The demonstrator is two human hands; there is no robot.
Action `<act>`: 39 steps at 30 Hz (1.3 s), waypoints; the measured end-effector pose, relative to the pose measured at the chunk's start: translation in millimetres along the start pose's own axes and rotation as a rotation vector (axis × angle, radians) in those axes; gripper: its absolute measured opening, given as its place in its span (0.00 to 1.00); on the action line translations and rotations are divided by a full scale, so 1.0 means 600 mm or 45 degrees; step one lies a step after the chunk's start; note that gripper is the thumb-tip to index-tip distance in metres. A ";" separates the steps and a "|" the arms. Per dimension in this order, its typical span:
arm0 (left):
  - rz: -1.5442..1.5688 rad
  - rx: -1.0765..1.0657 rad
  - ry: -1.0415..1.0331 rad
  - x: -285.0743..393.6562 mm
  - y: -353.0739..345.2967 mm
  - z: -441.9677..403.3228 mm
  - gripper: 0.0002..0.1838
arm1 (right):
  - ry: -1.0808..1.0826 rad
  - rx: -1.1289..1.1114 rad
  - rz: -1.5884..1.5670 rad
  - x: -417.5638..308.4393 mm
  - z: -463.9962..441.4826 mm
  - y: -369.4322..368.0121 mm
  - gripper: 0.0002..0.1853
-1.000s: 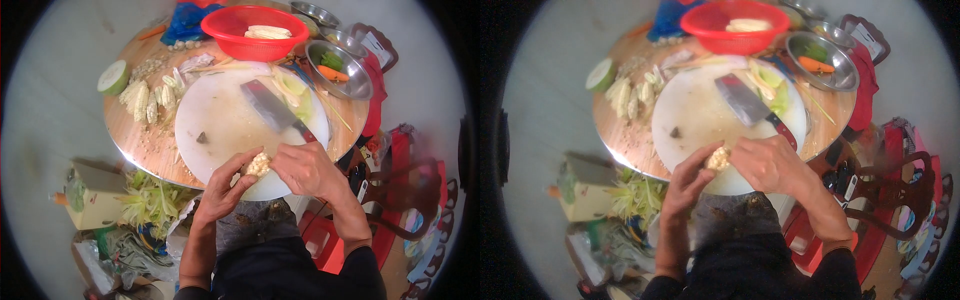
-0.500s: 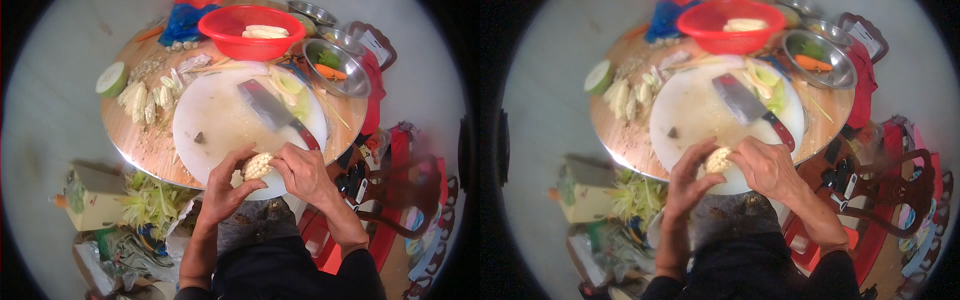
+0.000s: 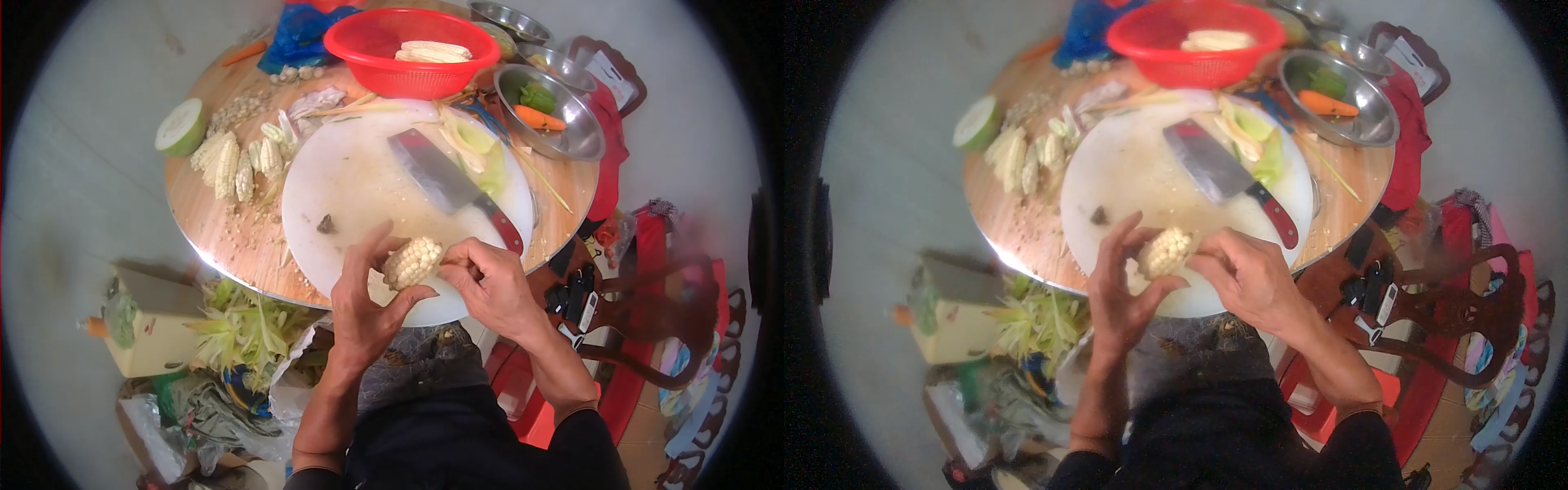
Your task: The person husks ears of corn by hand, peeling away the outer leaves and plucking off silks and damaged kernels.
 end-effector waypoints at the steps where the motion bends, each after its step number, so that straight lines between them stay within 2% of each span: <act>1: -0.002 -0.007 -0.019 0.001 -0.001 0.000 0.49 | 0.002 -0.003 0.000 0.005 -0.002 -0.003 0.02; 3: -0.039 -0.027 -0.038 0.000 0.001 0.001 0.49 | 0.231 0.033 0.033 0.005 -0.005 -0.010 0.03; 5: -0.075 -0.050 -0.061 -0.002 0.001 0.002 0.49 | 0.292 0.005 0.070 -0.002 -0.007 -0.008 0.03; 7: 0.093 -0.082 -0.012 -0.012 0.000 0.003 0.47 | 0.353 -0.022 0.106 -0.011 -0.004 -0.003 0.03; 8: 0.092 -0.081 -0.013 -0.013 0.000 0.003 0.47 | 0.459 -0.109 -0.001 -0.018 0.002 0.000 0.03; 9: 0.448 -0.102 0.146 -0.022 -0.001 0.003 0.46 | 0.564 -0.197 -0.109 -0.024 0.007 0.001 0.04; 10: 0.805 -0.124 0.307 -0.030 -0.005 0.004 0.45 | 0.564 -0.198 -0.109 -0.025 0.007 0.005 0.04; 12: 0.889 -0.139 0.299 -0.040 -0.006 0.004 0.42 | 0.325 -0.101 -0.067 -0.014 0.006 0.015 0.03; 13: 0.972 -0.154 0.290 -0.042 -0.008 0.003 0.39 | 0.321 -0.098 -0.064 -0.010 0.005 0.012 0.03; 15: 0.963 -0.169 0.290 -0.039 -0.009 0.005 0.39 | 0.083 0.042 -0.094 0.015 -0.003 0.002 0.05; 19: 0.880 -0.180 0.281 -0.035 -0.010 0.003 0.37 | 0.087 0.084 -0.142 0.004 -0.003 -0.010 0.06; 20: 0.879 -0.181 0.282 -0.037 -0.010 0.004 0.37 | 0.124 0.107 -0.037 -0.007 -0.007 -0.007 0.06; 22: 0.642 -0.203 0.205 -0.038 -0.011 0.006 0.35 | 0.159 0.131 0.066 -0.011 -0.014 -0.008 0.07; 26: 0.395 -0.205 0.156 -0.029 -0.010 0.004 0.36 | 0.409 0.191 0.236 -0.016 -0.019 -0.012 0.05; 28: 0.331 -0.166 0.020 -0.033 -0.010 0.003 0.35 | 0.481 0.201 0.265 -0.021 -0.017 -0.008 0.05; 29: 0.331 -0.165 0.020 -0.031 -0.011 0.002 0.35 | 0.619 0.104 0.230 -0.027 -0.011 -0.006 0.04; 30: 0.550 -0.163 0.145 -0.033 -0.013 0.002 0.35 | 0.756 0.006 0.192 -0.034 -0.004 -0.005 0.03; 31: 0.767 -0.159 0.269 -0.037 -0.016 0.002 0.35 | 0.757 0.005 0.191 -0.037 0.000 -0.002 0.03; 32: 0.768 -0.159 0.268 -0.038 -0.014 0.001 0.35 | 0.726 -0.035 0.140 -0.039 0.004 0.000 0.02; 34: 1.049 -0.190 0.334 -0.044 -0.013 0.000 0.33 | 0.695 -0.072 0.091 -0.035 0.006 0.002 0.01; 37: 1.126 -0.220 0.385 -0.040 -0.012 -0.001 0.32 | 0.088 0.073 -0.011 0.015 -0.004 0.006 0.06; 39: 1.126 -0.225 0.399 -0.041 -0.014 0.000 0.31 | 0.013 0.116 -0.071 0.014 -0.007 0.002 0.09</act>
Point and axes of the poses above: each hand's wrist, its own z-axis away from the middle knuckle, its own y-axis out of the back of the hand, x = y × z, the point moved 4 cm from there along -z, towards the middle knuckle, and after that the axes turned 3 degrees about y, right-handed, at the moved point
